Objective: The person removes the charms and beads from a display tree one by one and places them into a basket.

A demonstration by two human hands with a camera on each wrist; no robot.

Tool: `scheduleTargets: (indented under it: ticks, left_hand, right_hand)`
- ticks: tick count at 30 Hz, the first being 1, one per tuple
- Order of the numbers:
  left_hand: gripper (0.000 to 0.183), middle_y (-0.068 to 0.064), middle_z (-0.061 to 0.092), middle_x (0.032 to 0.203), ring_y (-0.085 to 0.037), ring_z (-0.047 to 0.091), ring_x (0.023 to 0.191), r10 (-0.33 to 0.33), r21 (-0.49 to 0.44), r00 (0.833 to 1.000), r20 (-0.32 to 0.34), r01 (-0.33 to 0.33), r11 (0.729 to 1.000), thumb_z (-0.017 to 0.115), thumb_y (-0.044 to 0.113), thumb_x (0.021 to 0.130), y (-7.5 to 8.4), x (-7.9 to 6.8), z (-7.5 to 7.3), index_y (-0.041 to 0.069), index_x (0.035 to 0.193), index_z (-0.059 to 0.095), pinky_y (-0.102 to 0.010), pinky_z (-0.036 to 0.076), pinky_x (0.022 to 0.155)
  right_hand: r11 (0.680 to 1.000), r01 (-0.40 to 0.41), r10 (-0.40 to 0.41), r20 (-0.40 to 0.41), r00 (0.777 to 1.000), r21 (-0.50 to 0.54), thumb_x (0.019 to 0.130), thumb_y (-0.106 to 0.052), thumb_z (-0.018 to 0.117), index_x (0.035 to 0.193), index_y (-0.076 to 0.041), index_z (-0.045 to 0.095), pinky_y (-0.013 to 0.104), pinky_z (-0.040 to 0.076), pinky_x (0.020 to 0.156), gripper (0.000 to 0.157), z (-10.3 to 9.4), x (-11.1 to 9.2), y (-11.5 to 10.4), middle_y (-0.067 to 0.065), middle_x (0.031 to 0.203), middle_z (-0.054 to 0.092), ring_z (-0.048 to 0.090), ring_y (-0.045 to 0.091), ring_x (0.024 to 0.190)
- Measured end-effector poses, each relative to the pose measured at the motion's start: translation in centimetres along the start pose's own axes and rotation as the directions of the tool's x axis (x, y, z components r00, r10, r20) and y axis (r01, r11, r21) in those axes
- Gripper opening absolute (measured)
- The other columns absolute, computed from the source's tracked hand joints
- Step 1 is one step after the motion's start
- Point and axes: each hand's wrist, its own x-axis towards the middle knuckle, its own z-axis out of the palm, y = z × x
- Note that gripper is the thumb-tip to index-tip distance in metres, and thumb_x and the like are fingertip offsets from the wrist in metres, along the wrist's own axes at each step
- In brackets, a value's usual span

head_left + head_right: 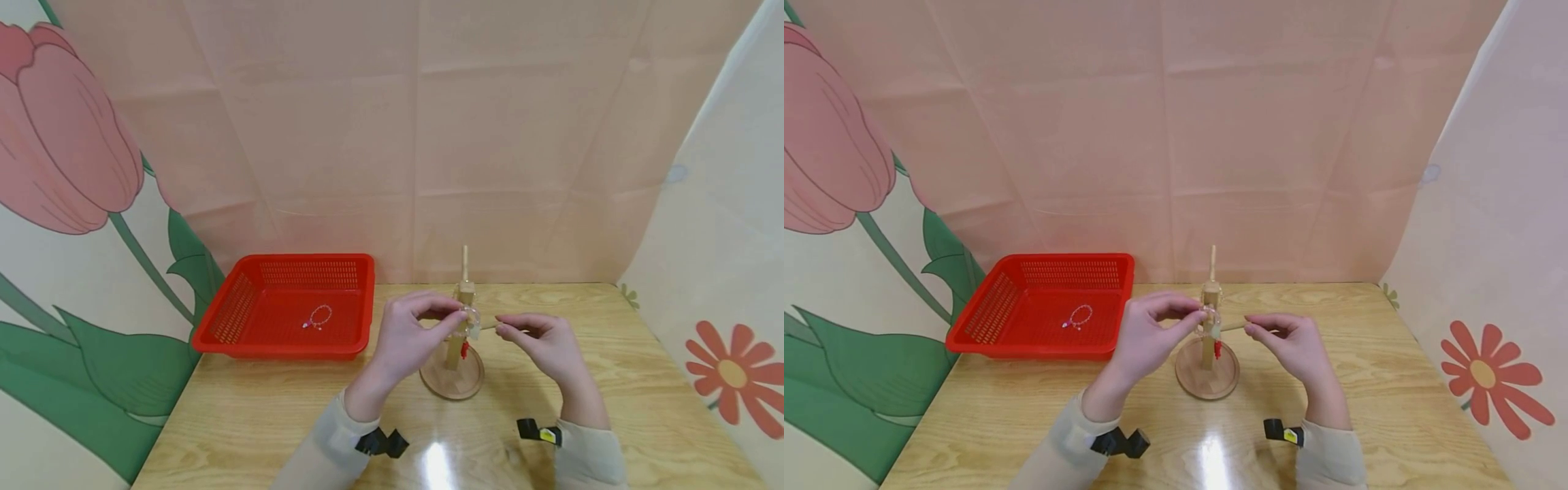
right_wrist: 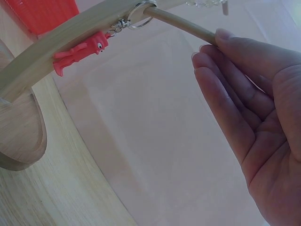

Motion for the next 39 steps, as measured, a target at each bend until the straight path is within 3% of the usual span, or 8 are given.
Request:
scheduleTargets:
  ticks: [21,29,39]
  left_hand:
    - [0.011,-0.001,0.081,0.100,-0.006,0.075,0.088,-0.022,-0.015,1.000,0.004,0.022,1.000,0.086,0.012,0.093,0.5,0.0,-0.4,0.007,0.103,0.084,-0.029,0.064,0.081]
    - [0.009,-0.004,0.081,0.100,-0.006,0.075,0.089,0.022,-0.041,1.000,0.019,-0.022,0.999,0.085,0.008,0.094,0.6,0.0,-0.5,0.005,0.102,0.083,-0.031,0.064,0.082]
    - [0.011,-0.002,0.081,0.101,-0.007,0.074,0.089,0.008,-0.045,1.000,0.024,-0.007,0.999,0.085,0.008,0.093,1.1,-0.2,-0.9,0.006,0.104,0.083,-0.031,0.064,0.082]
  right_hand:
    - [1.000,-0.015,0.015,0.005,1.000,0.012,0.099,-0.007,0.078,0.116,-0.001,0.081,0.021,0.061,0.078,0.018,0.1,0.0,0.0,0.009,0.103,0.082,0.078,0.009,0.089]
    - [0.999,-0.033,0.033,0.007,0.999,0.021,0.100,-0.009,0.078,0.117,-0.002,0.081,0.021,0.061,0.078,0.020,0.0,-0.1,0.1,0.009,0.104,0.082,0.078,0.010,0.090]
    - [0.998,-0.057,0.057,0.010,0.998,0.001,0.100,-0.012,0.079,0.118,-0.004,0.081,0.021,0.061,0.078,0.020,0.1,-0.1,0.2,0.008,0.105,0.082,0.077,0.010,0.090]
